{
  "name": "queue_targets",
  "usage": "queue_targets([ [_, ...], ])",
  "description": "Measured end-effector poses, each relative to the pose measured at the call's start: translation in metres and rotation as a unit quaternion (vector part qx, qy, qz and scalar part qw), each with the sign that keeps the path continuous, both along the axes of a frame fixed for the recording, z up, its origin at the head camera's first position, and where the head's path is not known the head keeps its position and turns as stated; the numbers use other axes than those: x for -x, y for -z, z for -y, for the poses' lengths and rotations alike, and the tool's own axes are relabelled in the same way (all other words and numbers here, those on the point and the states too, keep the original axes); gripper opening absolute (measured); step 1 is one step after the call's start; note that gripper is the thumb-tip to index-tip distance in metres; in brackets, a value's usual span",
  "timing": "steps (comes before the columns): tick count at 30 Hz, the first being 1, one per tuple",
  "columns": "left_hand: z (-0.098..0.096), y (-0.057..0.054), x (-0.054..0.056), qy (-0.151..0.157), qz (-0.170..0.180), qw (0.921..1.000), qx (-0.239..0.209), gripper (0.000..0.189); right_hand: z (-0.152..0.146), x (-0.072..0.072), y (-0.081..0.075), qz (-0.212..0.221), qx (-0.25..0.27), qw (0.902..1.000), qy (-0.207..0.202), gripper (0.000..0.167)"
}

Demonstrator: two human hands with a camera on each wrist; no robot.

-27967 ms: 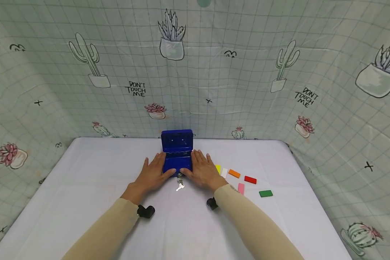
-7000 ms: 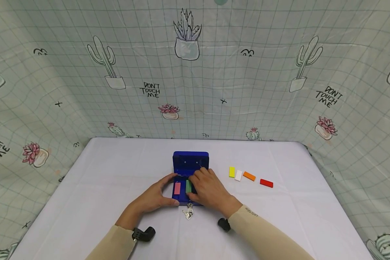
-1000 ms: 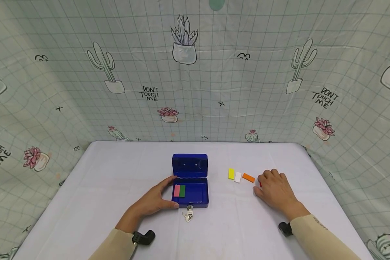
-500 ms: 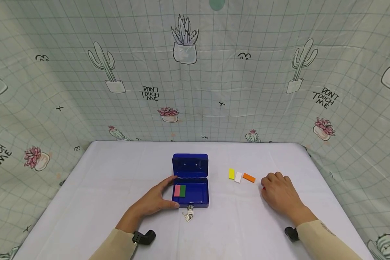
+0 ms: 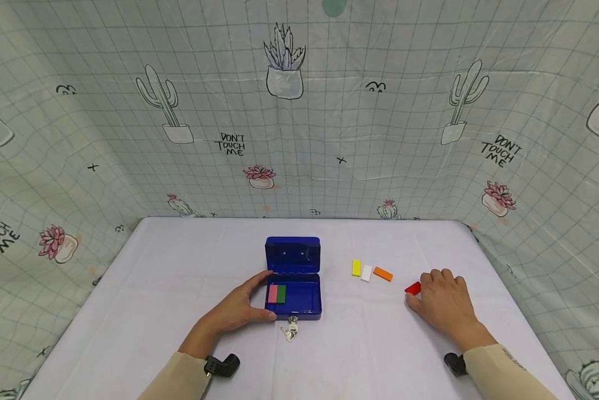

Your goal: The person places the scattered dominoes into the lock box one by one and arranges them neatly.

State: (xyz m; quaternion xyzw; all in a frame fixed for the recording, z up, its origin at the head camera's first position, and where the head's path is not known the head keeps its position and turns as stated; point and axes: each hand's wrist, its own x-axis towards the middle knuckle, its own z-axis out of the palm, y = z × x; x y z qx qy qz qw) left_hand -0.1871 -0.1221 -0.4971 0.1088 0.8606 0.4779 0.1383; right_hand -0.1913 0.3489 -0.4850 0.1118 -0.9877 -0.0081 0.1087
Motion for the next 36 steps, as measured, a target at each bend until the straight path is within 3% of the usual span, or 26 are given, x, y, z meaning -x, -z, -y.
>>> queue_targets([
  [17, 0.0002, 0.0006, 0.0001, -0.003, 0.002, 1.0000, -0.001, 0.105, -0.0027, 0.0014, -0.0005, 0.014, -0.015, 0.9998, -0.004, 0.043],
  [26, -0.0007, -0.0003, -0.0006, -0.006, 0.003, 1.0000, 0.005, 0.104, 0.0016, 0.0010, -0.0013, 0.020, 0.004, 0.9996, -0.021, 0.041],
  [36, 0.0001, 0.0002, 0.0011, -0.004, 0.004, 0.9999, 0.009, 0.105, -0.0017, 0.0008, -0.0040, 0.040, 0.011, 0.9990, -0.013, 0.048],
])
